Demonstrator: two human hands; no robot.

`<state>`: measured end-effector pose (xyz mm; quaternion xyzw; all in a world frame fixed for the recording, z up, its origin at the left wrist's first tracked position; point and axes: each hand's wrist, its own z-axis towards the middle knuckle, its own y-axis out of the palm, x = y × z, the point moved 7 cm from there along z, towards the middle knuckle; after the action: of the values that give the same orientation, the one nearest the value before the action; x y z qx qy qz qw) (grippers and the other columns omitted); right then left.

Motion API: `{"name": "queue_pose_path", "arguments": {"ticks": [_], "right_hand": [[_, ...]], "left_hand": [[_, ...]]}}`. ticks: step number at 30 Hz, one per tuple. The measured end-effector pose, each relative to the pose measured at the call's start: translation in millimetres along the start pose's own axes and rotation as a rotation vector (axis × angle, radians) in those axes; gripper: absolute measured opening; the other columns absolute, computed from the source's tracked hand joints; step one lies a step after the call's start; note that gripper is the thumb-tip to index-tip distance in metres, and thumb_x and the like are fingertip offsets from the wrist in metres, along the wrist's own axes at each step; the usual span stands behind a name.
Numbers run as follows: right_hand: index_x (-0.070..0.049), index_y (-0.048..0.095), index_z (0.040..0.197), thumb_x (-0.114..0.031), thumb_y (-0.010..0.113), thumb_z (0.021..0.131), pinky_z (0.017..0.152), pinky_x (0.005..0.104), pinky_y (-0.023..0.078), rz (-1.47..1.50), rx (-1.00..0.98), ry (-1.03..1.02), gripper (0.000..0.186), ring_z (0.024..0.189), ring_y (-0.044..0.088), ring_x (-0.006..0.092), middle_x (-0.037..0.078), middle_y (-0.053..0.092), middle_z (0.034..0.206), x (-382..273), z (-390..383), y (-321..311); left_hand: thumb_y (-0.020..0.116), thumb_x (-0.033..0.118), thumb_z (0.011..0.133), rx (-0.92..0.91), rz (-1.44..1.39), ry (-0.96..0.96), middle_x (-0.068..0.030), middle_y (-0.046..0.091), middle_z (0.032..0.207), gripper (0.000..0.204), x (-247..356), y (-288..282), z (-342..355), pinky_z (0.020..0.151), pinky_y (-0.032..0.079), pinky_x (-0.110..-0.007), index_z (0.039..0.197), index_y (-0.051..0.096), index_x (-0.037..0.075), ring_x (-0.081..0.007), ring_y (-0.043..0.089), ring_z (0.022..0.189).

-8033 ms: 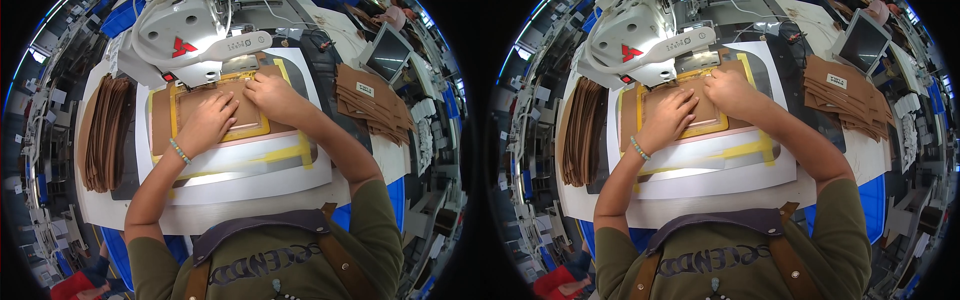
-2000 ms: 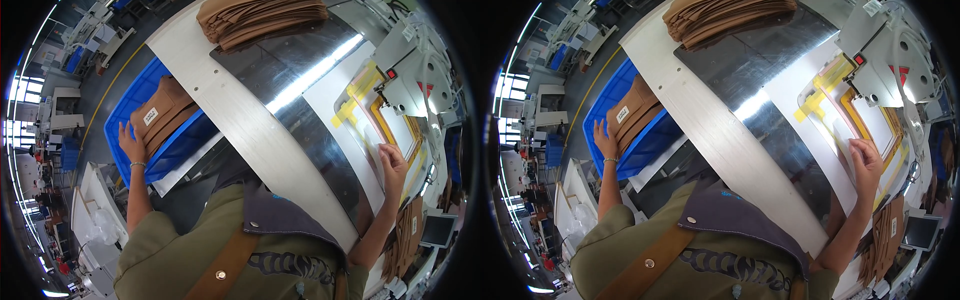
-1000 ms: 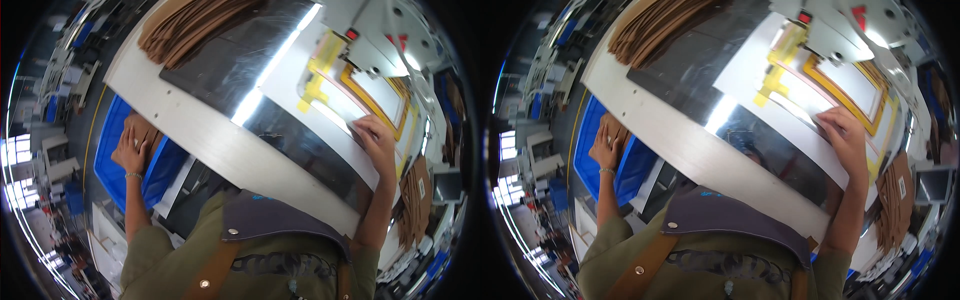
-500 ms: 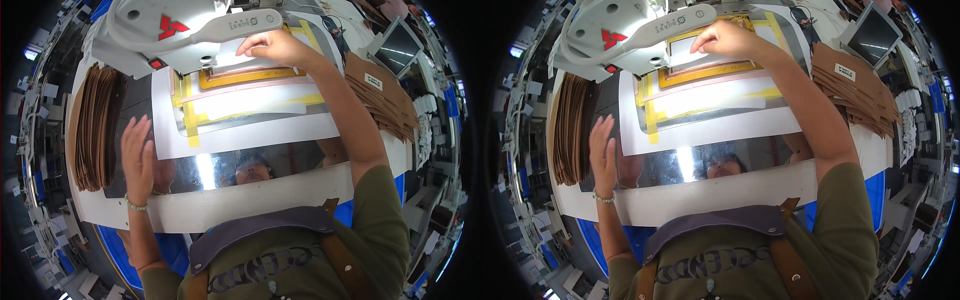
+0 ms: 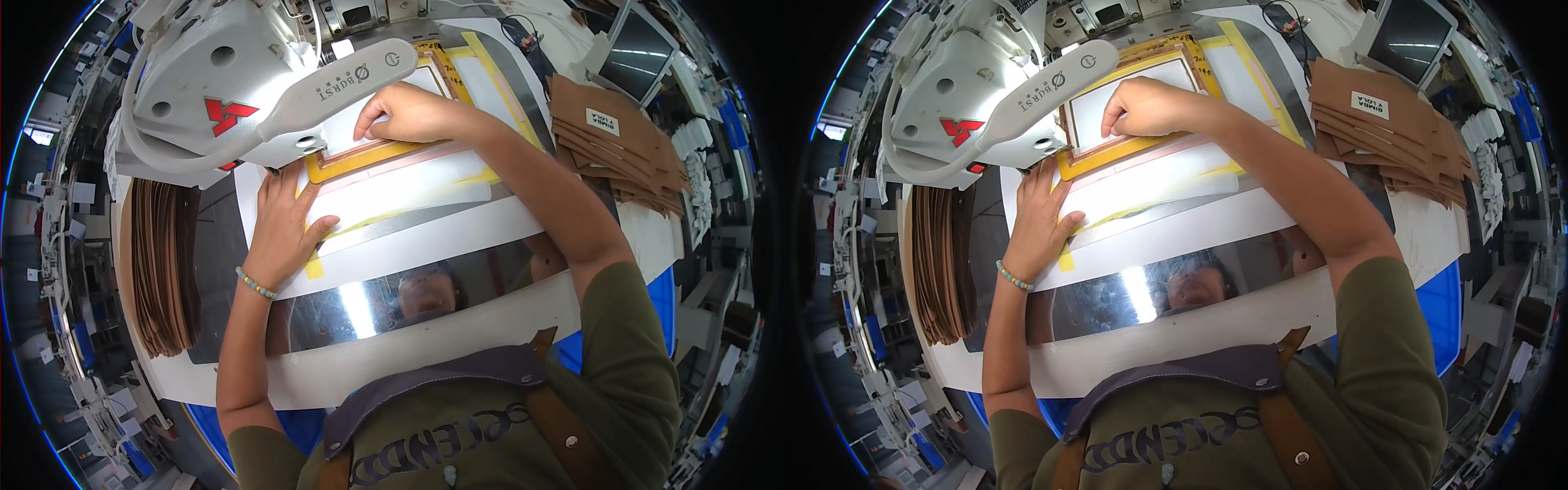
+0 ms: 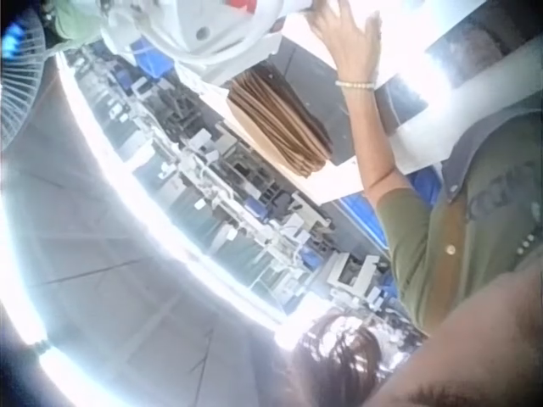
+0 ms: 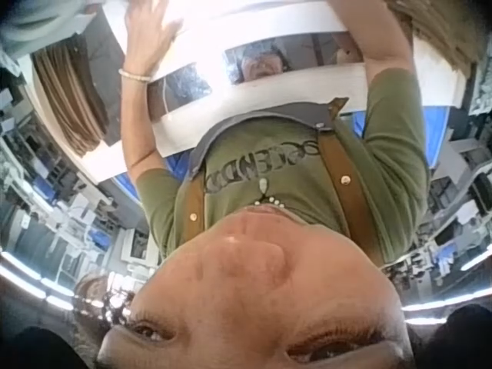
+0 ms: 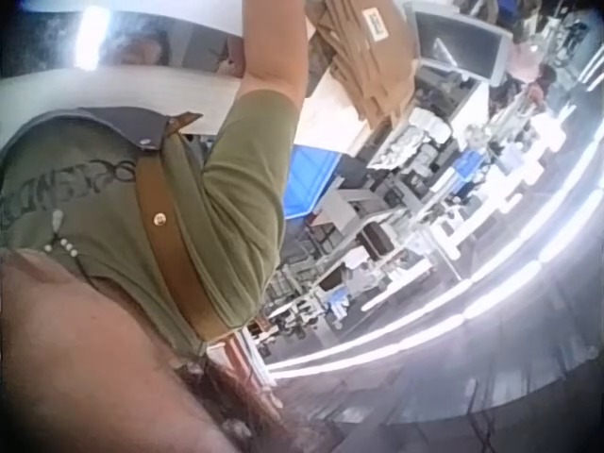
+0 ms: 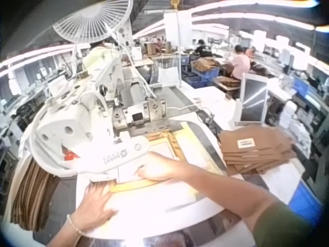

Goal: Sewing branded labels onto leather panels using an industrial sewing machine.

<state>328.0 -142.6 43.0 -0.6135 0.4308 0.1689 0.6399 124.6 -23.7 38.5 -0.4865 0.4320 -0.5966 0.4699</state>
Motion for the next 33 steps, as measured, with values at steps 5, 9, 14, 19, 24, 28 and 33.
{"name": "queue_pose_path", "arguments": {"ticks": [5, 9, 14, 19, 24, 28, 33], "right_hand": [[-0.007, 0.083, 0.114, -0.014, 0.07, 0.097, 0.096, 0.0327, 0.054, 0.016, -0.004, -0.03, 0.023, 0.105, 0.072, 0.0216, 0.011, 0.08, 0.112, -8.8, 6.3, 7.8], [-0.007, 0.082, 0.111, -0.014, 0.073, 0.094, 0.096, 0.0304, 0.053, 0.048, -0.073, -0.01, 0.021, 0.105, 0.072, 0.0184, 0.008, 0.081, 0.108, 0.6, -0.2, -9.4], [-0.005, 0.082, 0.098, -0.012, 0.077, 0.089, 0.088, 0.0291, 0.054, -0.193, 0.133, -0.088, 0.013, 0.096, 0.072, 0.0149, 0.007, 0.08, 0.098, 16.9, -21.4, -75.2], [-0.002, 0.08, 0.091, -0.008, 0.075, 0.087, 0.073, 0.031, 0.055, -0.307, 0.027, 0.044, 0.008, 0.078, 0.07, 0.0144, 0.006, 0.077, 0.084, 34.3, -40.2, -79.2], [-0.001, 0.08, 0.089, -0.005, 0.076, 0.084, 0.07, 0.0325, 0.054, -0.379, -0.06, 0.014, 0.008, 0.076, 0.07, 0.0161, 0.009, 0.077, 0.083, 30.5, -42.8, -65.6], [-0.002, 0.081, 0.088, -0.004, 0.076, 0.082, 0.069, 0.0327, 0.054, -0.426, -0.094, 0.06, 0.008, 0.074, 0.071, 0.0178, 0.009, 0.077, 0.081, 27.0, -37.0, -66.3], [-0.003, 0.082, 0.087, -0.002, 0.075, 0.078, 0.066, 0.0347, 0.054, -0.524, -0.242, 0.165, 0.011, 0.075, 0.073, 0.0195, 0.009, 0.079, 0.082, 18.7, -24.4, -61.6]], "left_hand": [[0.05, 0.064, 0.105, -0.034, 0.002, -0.027, -0.0309, 0.041, 0.163, 0.079, -2.5, 2.6, 0.8, 0.129, 0.018, -0.058, 0.147, 0.061, -0.001, -0.0464, 0.031, 0.156], [0.051, 0.062, 0.105, 0.003, -0.004, -0.04, -0.0291, 0.041, 0.164, 0.076, -2.5, 1.5, 0.3, 0.129, 0.017, -0.057, 0.147, 0.061, -0.001, -0.0453, 0.032, 0.156], [0.056, 0.055, 0.103, -0.007, 0.014, -0.043, -0.0271, 0.041, 0.165, 0.07, -3.2, 5.7, -0.2, 0.128, 0.018, -0.057, 0.144, 0.063, -0.001, -0.0443, 0.031, 0.156], [0.058, 0.053, 0.103, 0.003, 0.027, -0.044, -0.0271, 0.04, 0.166, 0.068, -3.1, 5.5, -1.4, 0.128, 0.018, -0.057, 0.142, 0.064, -0.002, -0.0442, 0.03, 0.157], [0.057, 0.051, 0.103, 0.027, 0.032, -0.031, -0.0269, 0.04, 0.166, 0.067, -2.1, 2.5, -1.6, 0.128, 0.019, -0.057, 0.143, 0.064, -0.002, -0.0437, 0.03, 0.157], [0.041, 0.061, 0.108, -0.031, 0.062, -0.035, -0.0273, 0.041, 0.165, 0.076, -4.3, 6.0, -1.5, 0.127, 0.021, -0.056, 0.151, 0.057, 0.001, -0.044, 0.032, 0.157], [0.036, 0.065, 0.109, -0.016, 0.066, -0.031, -0.0269, 0.041, 0.165, 0.079, -6.1, 5.5, -2.4, 0.127, 0.02, -0.056, 0.152, 0.056, 0.002, -0.0438, 0.032, 0.157]]}}
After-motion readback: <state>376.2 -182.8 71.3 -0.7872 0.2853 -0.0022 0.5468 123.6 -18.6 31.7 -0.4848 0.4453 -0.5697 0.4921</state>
